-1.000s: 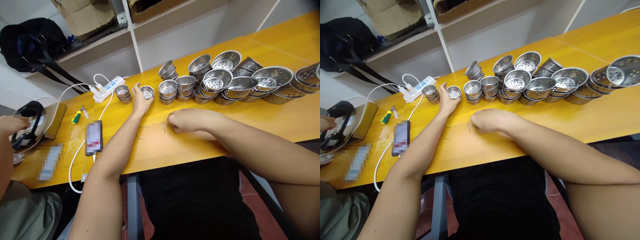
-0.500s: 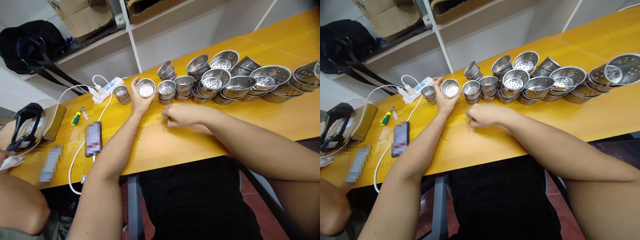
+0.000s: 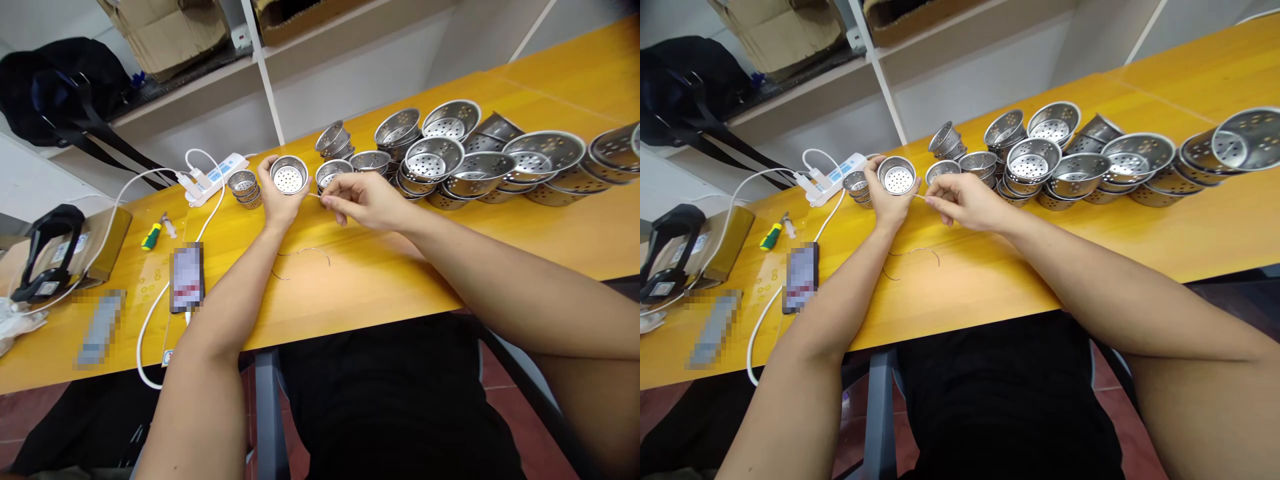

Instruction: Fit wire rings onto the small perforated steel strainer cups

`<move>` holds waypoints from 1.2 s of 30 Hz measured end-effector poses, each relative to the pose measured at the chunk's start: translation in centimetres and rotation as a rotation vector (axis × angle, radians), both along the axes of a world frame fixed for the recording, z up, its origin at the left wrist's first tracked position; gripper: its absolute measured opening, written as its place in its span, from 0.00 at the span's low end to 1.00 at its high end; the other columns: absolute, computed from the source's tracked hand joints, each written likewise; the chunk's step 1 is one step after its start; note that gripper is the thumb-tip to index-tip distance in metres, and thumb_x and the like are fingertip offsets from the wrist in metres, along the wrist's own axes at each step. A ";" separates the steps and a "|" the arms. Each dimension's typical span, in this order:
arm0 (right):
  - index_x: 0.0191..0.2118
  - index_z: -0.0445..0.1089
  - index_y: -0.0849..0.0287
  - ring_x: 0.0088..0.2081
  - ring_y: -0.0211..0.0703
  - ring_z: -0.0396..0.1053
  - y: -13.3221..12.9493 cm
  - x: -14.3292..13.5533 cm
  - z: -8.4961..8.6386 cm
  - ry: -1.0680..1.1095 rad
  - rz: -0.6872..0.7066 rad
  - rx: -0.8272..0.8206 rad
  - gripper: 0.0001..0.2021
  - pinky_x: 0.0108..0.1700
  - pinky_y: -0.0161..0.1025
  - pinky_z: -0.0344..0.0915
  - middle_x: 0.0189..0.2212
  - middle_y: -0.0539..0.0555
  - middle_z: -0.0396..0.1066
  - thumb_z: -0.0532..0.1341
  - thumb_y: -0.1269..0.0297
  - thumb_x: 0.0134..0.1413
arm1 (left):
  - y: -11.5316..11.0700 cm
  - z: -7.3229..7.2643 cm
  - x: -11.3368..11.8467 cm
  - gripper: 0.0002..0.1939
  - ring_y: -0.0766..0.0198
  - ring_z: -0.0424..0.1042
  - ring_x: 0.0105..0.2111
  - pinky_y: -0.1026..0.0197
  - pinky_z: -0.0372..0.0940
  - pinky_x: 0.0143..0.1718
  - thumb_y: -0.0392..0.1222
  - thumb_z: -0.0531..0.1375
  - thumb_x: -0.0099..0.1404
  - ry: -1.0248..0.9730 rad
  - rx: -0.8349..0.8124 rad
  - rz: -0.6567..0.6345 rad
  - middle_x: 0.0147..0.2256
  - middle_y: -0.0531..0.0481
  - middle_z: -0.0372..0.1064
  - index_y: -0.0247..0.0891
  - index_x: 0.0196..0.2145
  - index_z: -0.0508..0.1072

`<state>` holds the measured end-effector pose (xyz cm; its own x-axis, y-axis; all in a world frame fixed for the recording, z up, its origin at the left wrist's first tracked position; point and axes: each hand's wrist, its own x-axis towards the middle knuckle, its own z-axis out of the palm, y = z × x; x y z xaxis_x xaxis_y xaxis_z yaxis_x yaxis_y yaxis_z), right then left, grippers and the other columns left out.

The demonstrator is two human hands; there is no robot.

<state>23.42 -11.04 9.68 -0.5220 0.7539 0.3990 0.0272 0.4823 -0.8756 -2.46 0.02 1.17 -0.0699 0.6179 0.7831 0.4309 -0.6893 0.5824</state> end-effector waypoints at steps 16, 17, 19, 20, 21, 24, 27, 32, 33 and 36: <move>0.52 0.86 0.48 0.26 0.43 0.63 2.3 0.9 -1.0 0.198 -0.383 0.249 0.26 0.28 0.46 0.65 0.27 0.50 0.71 0.73 0.29 0.73 | -3.3 1.5 2.6 0.45 0.42 0.76 0.70 0.28 0.70 0.81 0.74 0.81 0.65 0.107 0.089 -0.093 0.62 0.44 0.71 0.50 0.66 0.69; 0.52 0.86 0.48 0.26 0.43 0.63 2.2 0.8 -1.0 0.189 -0.388 0.254 0.25 0.28 0.46 0.65 0.27 0.50 0.71 0.73 0.31 0.73 | -3.3 1.4 2.8 0.45 0.42 0.76 0.71 0.29 0.71 0.81 0.73 0.80 0.67 0.104 0.087 -0.112 0.63 0.44 0.71 0.51 0.68 0.68; 0.52 0.88 0.49 0.26 0.43 0.63 2.0 0.7 -1.1 0.164 -0.400 0.265 0.22 0.29 0.46 0.66 0.27 0.50 0.72 0.74 0.34 0.74 | -3.1 0.9 3.1 0.47 0.44 0.78 0.71 0.30 0.72 0.81 0.72 0.78 0.70 0.102 0.081 -0.153 0.65 0.45 0.71 0.55 0.73 0.63; 0.52 0.88 0.49 0.26 0.43 0.63 1.9 0.6 -1.1 0.152 -0.409 0.273 0.21 0.30 0.46 0.66 0.27 0.50 0.71 0.74 0.36 0.74 | -3.0 0.6 3.2 0.48 0.44 0.78 0.72 0.30 0.72 0.81 0.72 0.77 0.71 0.111 0.076 -0.169 0.66 0.45 0.71 0.57 0.76 0.61; 0.52 0.88 0.50 0.26 0.43 0.63 1.8 0.5 -1.2 0.141 -0.419 0.282 0.20 0.30 0.46 0.67 0.27 0.49 0.71 0.74 0.38 0.75 | -2.9 0.4 3.2 0.50 0.44 0.78 0.73 0.29 0.71 0.82 0.71 0.77 0.72 0.127 0.072 -0.181 0.67 0.45 0.71 0.58 0.78 0.58; 0.51 0.88 0.50 0.27 0.44 0.65 1.8 0.4 -1.3 0.119 -0.460 0.302 0.18 0.34 0.47 0.71 0.25 0.49 0.71 0.75 0.40 0.73 | -2.7 -0.1 3.3 0.57 0.41 0.75 0.77 0.28 0.65 0.86 0.70 0.77 0.72 0.184 0.092 -0.208 0.72 0.43 0.68 0.61 0.84 0.50; 0.50 0.88 0.50 0.28 0.45 0.68 1.9 0.3 -1.3 0.107 -0.487 0.311 0.18 0.36 0.48 0.75 0.26 0.49 0.74 0.76 0.41 0.71 | -2.9 -0.1 3.6 0.61 0.39 0.71 0.79 0.28 0.63 0.87 0.69 0.78 0.72 0.231 0.128 -0.240 0.75 0.40 0.65 0.60 0.86 0.47; 0.52 0.88 0.51 0.28 0.46 0.71 2.0 0.3 -1.4 0.085 -0.501 0.324 0.18 0.38 0.49 0.76 0.27 0.49 0.78 0.75 0.43 0.72 | -3.6 0.4 4.0 0.61 0.39 0.71 0.78 0.29 0.64 0.86 0.71 0.78 0.71 0.266 0.136 -0.270 0.74 0.39 0.65 0.58 0.85 0.48; 0.52 0.88 0.51 0.28 0.46 0.71 2.0 0.2 -1.4 0.082 -0.503 0.329 0.17 0.37 0.49 0.75 0.27 0.49 0.78 0.75 0.44 0.72 | -3.7 0.5 4.0 0.60 0.39 0.71 0.77 0.29 0.64 0.86 0.72 0.77 0.71 0.270 0.139 -0.272 0.74 0.39 0.65 0.58 0.85 0.49; 0.52 0.87 0.51 0.28 0.46 0.70 1.9 0.2 -1.5 0.090 -0.508 0.327 0.14 0.36 0.49 0.73 0.28 0.49 0.76 0.74 0.48 0.72 | -4.1 0.9 4.1 0.59 0.39 0.72 0.76 0.29 0.65 0.85 0.73 0.77 0.71 0.282 0.129 -0.255 0.73 0.40 0.65 0.59 0.84 0.50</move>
<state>23.58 -9.19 8.21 -0.0827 0.7309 0.6775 0.2570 0.6724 -0.6941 1.68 -4.09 2.05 0.3022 0.4830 0.8218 0.3671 -0.8546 0.3673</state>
